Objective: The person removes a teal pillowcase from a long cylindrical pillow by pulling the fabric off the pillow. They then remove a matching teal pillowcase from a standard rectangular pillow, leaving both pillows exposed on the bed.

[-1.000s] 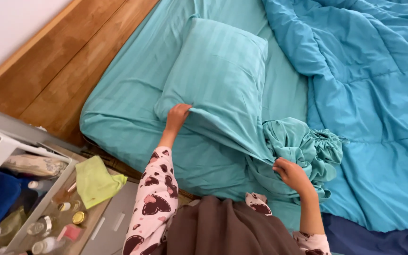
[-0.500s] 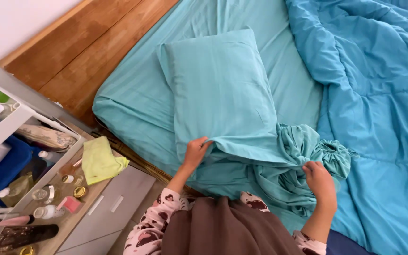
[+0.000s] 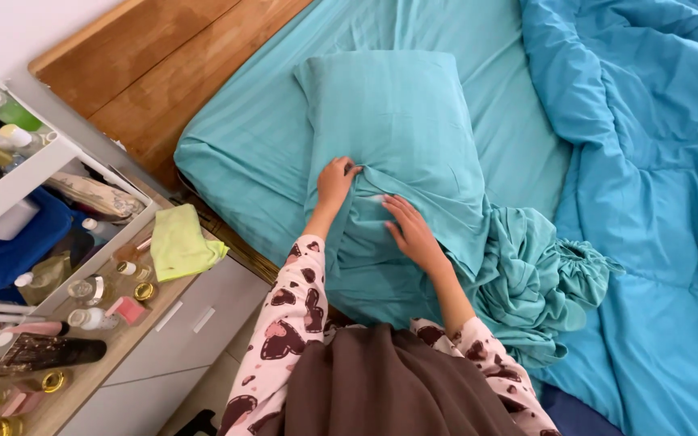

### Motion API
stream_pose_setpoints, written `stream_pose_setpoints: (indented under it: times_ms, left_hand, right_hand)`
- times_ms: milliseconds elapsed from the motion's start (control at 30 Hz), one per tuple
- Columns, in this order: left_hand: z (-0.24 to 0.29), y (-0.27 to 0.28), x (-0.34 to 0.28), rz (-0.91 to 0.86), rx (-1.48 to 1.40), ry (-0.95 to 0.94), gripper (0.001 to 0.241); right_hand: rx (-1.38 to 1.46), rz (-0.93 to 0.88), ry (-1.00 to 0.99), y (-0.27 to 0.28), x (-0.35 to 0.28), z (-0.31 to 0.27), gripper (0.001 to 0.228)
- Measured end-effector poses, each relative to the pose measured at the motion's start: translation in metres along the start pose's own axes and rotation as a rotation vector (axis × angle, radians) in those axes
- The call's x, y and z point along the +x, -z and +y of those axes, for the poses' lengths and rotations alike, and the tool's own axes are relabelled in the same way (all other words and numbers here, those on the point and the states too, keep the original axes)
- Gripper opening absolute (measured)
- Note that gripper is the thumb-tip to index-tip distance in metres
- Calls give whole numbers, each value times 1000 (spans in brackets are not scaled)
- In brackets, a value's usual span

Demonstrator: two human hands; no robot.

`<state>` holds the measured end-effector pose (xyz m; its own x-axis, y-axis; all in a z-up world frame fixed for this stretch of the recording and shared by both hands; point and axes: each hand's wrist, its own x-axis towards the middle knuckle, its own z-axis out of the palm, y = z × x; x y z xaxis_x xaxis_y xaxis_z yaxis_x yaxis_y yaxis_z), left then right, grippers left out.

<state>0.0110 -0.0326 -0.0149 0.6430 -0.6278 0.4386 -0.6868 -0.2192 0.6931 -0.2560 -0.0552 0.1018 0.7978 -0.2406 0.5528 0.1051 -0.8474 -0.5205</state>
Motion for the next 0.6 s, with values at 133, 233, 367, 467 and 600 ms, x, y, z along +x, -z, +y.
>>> stream_pose_setpoints:
  times_ms: [133,233,367,467,600]
  left_hand:
    - [-25,-12,-9,38,60,-26,32]
    - [-28,-10,-11,17,68,-6,35]
    - [-25,2,-20,-10,52,41,33]
    - [-23,-5,-39,13,73,-37,25]
    - [72,58,-82,180,116,-439,38]
  right_hand:
    - [-151,23,28,-53,-1,16,43]
    - [-262,-28,-17,-113,-46,45,25]
    - [-269,-140,-41,-131,-87,32,10]
    - [-208,-94,-116,-117,-93,23,10]
    - [-229,-31,-120,-106,-84,7,15]
